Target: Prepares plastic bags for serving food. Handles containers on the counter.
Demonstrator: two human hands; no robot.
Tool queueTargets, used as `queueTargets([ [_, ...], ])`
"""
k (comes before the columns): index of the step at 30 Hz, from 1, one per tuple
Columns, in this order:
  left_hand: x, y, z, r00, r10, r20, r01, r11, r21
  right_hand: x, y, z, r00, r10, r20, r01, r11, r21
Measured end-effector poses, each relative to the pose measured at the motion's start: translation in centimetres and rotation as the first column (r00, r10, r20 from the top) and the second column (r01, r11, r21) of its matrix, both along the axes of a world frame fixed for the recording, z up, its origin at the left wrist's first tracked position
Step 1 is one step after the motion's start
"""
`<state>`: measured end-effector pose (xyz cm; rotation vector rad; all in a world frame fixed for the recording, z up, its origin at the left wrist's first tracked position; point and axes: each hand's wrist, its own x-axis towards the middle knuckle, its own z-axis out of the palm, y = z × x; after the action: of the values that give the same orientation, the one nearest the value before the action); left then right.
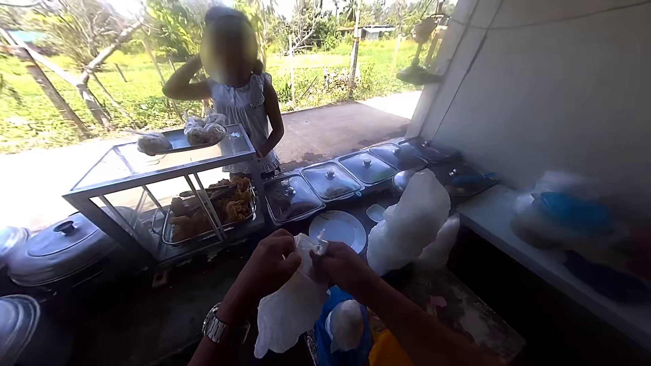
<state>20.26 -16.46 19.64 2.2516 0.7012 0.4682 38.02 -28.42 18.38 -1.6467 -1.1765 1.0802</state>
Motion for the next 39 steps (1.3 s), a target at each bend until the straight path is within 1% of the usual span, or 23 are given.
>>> queueTargets([
  [2, 0.2, -1.0, 0.3, 0.987, -0.019, -0.159, 0.052, 0.977, 0.206, -0.3, -0.3, 0.3, 0.956, -0.149, -0.252, 0.116, 0.983, -0.143],
  [4, 0.3, -2.5, 0.2, 0.987, -0.064, -0.150, 0.100, 0.962, 0.252, -0.9, -0.5, 0.1, 0.784, -0.330, -0.526, 0.248, 0.943, -0.222],
  [6, 0.2, -3.9, -0.6, 0.990, -0.140, 0.013, 0.132, 0.960, 0.247, -1.7, -0.7, -0.5, 0.570, -0.411, -0.711, 0.360, 0.903, -0.233],
  [7, 0.3, -4.3, -1.2, 0.975, -0.174, 0.139, 0.141, 0.965, 0.220, -2.1, -0.8, -1.0, 0.536, -0.396, -0.745, 0.386, 0.900, -0.201],
  [8, 0.4, -4.4, -1.7, 0.949, -0.181, 0.258, 0.139, 0.976, 0.170, -2.5, -0.8, -1.8, 0.590, -0.346, -0.730, 0.380, 0.916, -0.127],
  [9, 0.5, -4.3, -1.9, 0.921, -0.150, 0.359, 0.128, 0.988, 0.085, -2.7, -0.6, -3.0, 0.726, -0.273, -0.632, 0.333, 0.943, -0.024],
  [10, 0.6, -4.0, -2.0, 0.891, -0.081, 0.447, 0.108, 0.994, -0.035, -2.6, -0.1, -4.1, 0.886, -0.198, -0.420, 0.242, 0.969, 0.054],
  [11, 0.9, -3.4, -2.0, 0.852, 0.018, 0.524, 0.090, 0.979, -0.181, -2.2, 0.7, -5.1, 0.979, -0.121, -0.162, 0.135, 0.988, 0.080],
  [12, 1.3, -2.6, -1.8, 0.801, 0.135, 0.584, 0.076, 0.943, -0.323, -1.6, 1.4, -5.5, 0.998, -0.037, 0.046, 0.034, 0.997, 0.066],
  [13, 1.9, -1.7, -1.4, 0.748, 0.252, 0.614, 0.056, 0.898, -0.436, -1.0, 2.0, -5.6, 0.986, 0.026, 0.164, -0.035, 0.998, 0.053],
  [16, 3.7, 1.7, -1.4, 0.699, 0.461, 0.546, -0.077, 0.808, -0.584, 0.9, 1.5, -4.5, 0.966, 0.020, 0.258, -0.063, 0.985, 0.160],
  [18, 4.3, 3.5, -2.3, 0.714, 0.500, 0.490, -0.163, 0.799, -0.579, 2.1, -0.8, -4.1, 0.934, -0.024, 0.357, -0.075, 0.963, 0.260],
  [19, 4.5, 4.0, -2.5, 0.719, 0.500, 0.484, -0.177, 0.804, -0.568, 2.8, -2.3, -4.0, 0.891, 0.023, 0.453, -0.135, 0.967, 0.217],
  [22, 4.6, 4.7, -3.0, 0.747, 0.459, 0.482, -0.194, 0.843, -0.502, 4.0, -6.8, -4.3, 0.718, 0.350, 0.601, -0.309, 0.935, -0.175],
  [24, 5.1, 5.1, -4.5, 0.793, 0.417, 0.444, -0.238, 0.883, -0.404, 4.3, -8.5, -5.4, 0.701, 0.429, 0.570, -0.307, 0.903, -0.301],
  [27, 5.5, 5.9, -8.1, 0.859, 0.397, 0.323, -0.333, 0.913, -0.234, 4.8, -9.2, -7.2, 0.736, 0.311, 0.602, -0.287, 0.948, -0.138],
  [31, 5.1, 4.8, -11.7, 0.881, 0.464, 0.093, -0.453, 0.884, -0.116, 5.0, -8.8, -7.3, 0.700, 0.138, 0.701, -0.250, 0.966, 0.060],
  [33, 4.2, 3.0, -12.4, 0.873, 0.486, 0.024, -0.484, 0.873, -0.056, 5.2, -8.7, -6.1, 0.770, -0.067, 0.634, -0.149, 0.948, 0.281],
  [34, 3.4, 1.7, -12.5, 0.863, 0.503, 0.034, -0.503, 0.864, -0.017, 5.3, -8.7, -4.7, 0.842, -0.163, 0.515, -0.062, 0.918, 0.392],
  [36, 1.6, -2.3, -11.9, 0.826, 0.550, 0.121, -0.552, 0.834, -0.024, 5.5, -9.4, -0.5, 0.973, -0.206, 0.102, 0.137, 0.876, 0.462],
  [37, 0.9, -5.1, -11.2, 0.805, 0.570, 0.165, -0.557, 0.822, -0.121, 5.9, -10.2, 1.6, 0.983, -0.131, -0.128, 0.175, 0.879, 0.444],
  [38, 0.4, -8.1, -10.1, 0.804, 0.557, 0.209, -0.488, 0.818, -0.304, 6.3, -11.2, 3.0, 0.952, -0.018, -0.304, 0.165, 0.870, 0.464],
  [39, 0.2, -10.8, -9.1, 0.820, 0.506, 0.267, -0.319, 0.793, -0.520, 6.7, -12.1, 3.7, 0.915, 0.116, -0.387, 0.118, 0.839, 0.531],
])
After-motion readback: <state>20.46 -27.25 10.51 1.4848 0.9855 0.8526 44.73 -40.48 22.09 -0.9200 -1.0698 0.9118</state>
